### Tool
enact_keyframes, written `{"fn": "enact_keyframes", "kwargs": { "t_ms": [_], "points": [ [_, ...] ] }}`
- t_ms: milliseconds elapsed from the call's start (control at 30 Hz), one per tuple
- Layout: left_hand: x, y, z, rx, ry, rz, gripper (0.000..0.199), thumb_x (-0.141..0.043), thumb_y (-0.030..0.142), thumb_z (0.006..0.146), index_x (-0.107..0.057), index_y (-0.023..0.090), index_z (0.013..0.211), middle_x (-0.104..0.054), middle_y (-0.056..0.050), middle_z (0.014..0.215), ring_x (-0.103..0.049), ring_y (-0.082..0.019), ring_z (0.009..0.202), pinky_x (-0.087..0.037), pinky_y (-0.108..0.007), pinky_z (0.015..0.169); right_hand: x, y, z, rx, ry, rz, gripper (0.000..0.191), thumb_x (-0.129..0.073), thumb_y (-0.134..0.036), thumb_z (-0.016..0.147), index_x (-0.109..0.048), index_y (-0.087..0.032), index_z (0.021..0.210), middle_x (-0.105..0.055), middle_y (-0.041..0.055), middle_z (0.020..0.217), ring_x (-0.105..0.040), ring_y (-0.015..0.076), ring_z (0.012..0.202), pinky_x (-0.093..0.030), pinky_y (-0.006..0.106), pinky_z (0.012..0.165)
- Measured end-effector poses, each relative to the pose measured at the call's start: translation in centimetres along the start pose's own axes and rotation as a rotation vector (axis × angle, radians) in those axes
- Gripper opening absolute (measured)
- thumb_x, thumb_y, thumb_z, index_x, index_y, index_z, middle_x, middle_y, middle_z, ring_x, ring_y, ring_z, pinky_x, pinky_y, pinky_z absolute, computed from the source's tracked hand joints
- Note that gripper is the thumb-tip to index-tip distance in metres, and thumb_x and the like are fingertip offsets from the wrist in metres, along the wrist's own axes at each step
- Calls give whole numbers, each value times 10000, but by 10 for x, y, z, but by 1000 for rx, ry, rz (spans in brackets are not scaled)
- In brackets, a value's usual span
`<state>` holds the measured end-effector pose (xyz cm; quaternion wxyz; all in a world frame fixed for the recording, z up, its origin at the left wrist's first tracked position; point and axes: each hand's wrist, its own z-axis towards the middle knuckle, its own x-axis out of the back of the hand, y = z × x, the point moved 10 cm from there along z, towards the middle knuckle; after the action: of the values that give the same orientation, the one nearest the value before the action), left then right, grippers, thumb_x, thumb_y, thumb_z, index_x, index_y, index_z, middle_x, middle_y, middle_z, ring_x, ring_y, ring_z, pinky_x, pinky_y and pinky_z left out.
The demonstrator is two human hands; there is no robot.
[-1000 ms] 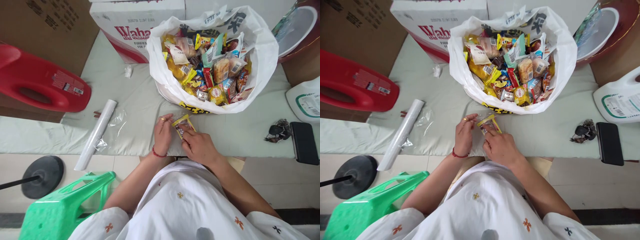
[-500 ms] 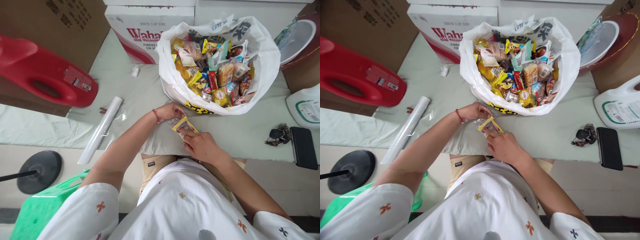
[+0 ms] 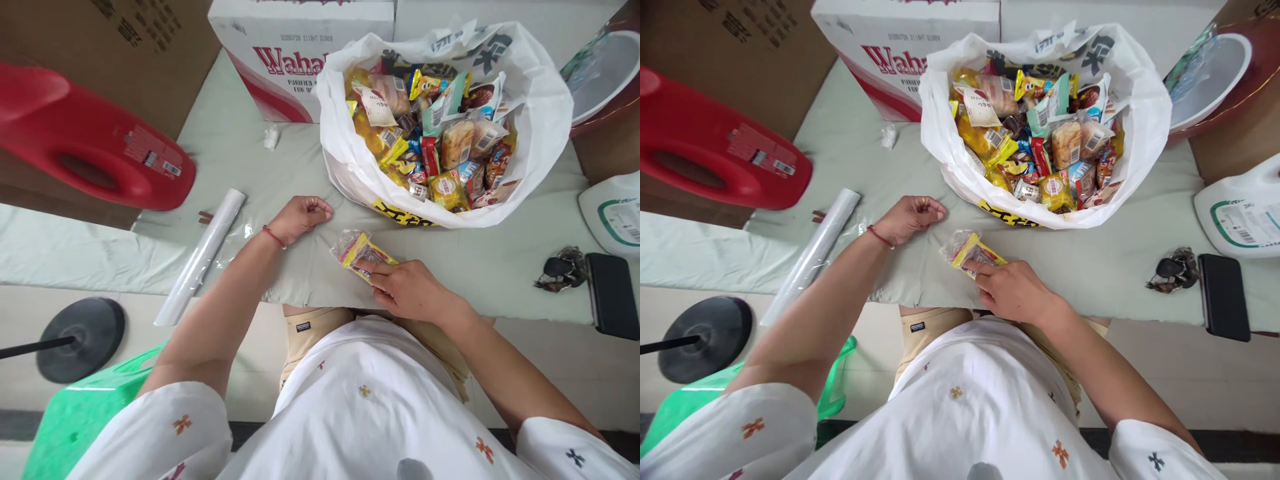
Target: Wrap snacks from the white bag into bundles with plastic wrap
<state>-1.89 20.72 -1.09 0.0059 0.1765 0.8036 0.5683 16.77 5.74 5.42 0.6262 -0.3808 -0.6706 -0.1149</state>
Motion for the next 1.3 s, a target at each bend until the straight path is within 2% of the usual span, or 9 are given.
{"fn": "enact_keyframes", "kwargs": {
  "t_ms": [167, 300, 400, 600, 867, 967, 1133, 1200, 1300],
  "points": [
    [-50, 21, 9, -38, -342, 93, 543, -798, 553, 790, -802, 154, 1158, -801, -84, 1093, -408, -63, 598, -338, -222, 547, -1, 0, 1, 16, 1, 16, 311, -527, -258, 1022, -800, -198, 1160, -547, 53, 1612, -792, 227, 1052, -593, 349, 769],
    [-92, 19, 22, 33, -592, 162, 369, -854, 473, 710, -848, 170, 919, -796, -53, 881, -558, -113, 664, -434, -237, 613, -1, 0, 1, 17, -5, 35, 287, -545, -255, 1016, -804, -216, 1133, -563, 46, 1603, -788, 211, 1046, -582, 324, 771],
    [-100, 19, 26, 32, -700, 174, 300, -922, 363, 607, -844, 173, 826, -784, -47, 809, -660, -155, 745, -504, -257, 705, 0, -1, 1, 26, -4, 43, 284, -544, -243, 1010, -808, -214, 1110, -560, 37, 1604, -788, 206, 1047, -580, 321, 766],
    [-69, 23, 27, 3, -525, 60, 300, -957, 337, 621, -813, 151, 808, -715, -37, 693, -545, -104, 571, -410, -242, 541, 1, 0, 1, 35, 20, 59, 281, -541, -230, 1000, -814, -208, 1066, -565, 31, 1594, -795, 211, 1020, -585, 336, 750],
    [-24, 35, 3, -161, -401, 180, 242, -905, 337, 665, -816, 156, 799, -732, -52, 846, -619, -130, 724, -500, -269, 704, 0, 1, 3, 57, 19, 68, 266, -550, -231, 996, -814, -220, 1021, -581, 10, 1584, -792, 198, 964, -581, 336, 731],
    [-7, 26, -1, -105, -293, 138, 211, -873, 325, 680, -760, 166, 763, -742, -62, 886, -552, -100, 642, -459, -265, 634, 1, 1, 3, 56, 31, 79, 266, -552, -227, 992, -817, -220, 1010, -590, 13, 1576, -791, 197, 943, -581, 340, 733],
    [-31, 17, -5, 13, -323, -53, 448, -759, 551, 821, -733, 178, 1067, -780, -89, 995, -382, -59, 503, -289, -255, 505, 0, 1, 4, 41, 20, 72, 270, -546, -242, 997, -816, -230, 1005, -595, 6, 1570, -787, 196, 979, -571, 323, 738],
    [-39, 16, -2, 45, -292, -4, 559, -830, 572, 755, -723, 182, 1141, -760, -48, 880, -423, -76, 518, -309, -251, 518, 0, 2, 4, 34, 18, 68, 272, -547, -246, 1000, -818, -234, 1009, -601, 5, 1565, -786, 196, 987, -569, 319, 739],
    [-50, 9, -6, 101, -367, 187, 509, -959, 451, 567, -781, 165, 949, -702, -16, 706, -565, -145, 601, -396, -271, 572, 0, 2, 4, 35, 24, 69, 278, -545, -247, 1004, -822, -233, 1022, -605, 6, 1563, -786, 194, 997, -571, 317, 743]
  ]
}}
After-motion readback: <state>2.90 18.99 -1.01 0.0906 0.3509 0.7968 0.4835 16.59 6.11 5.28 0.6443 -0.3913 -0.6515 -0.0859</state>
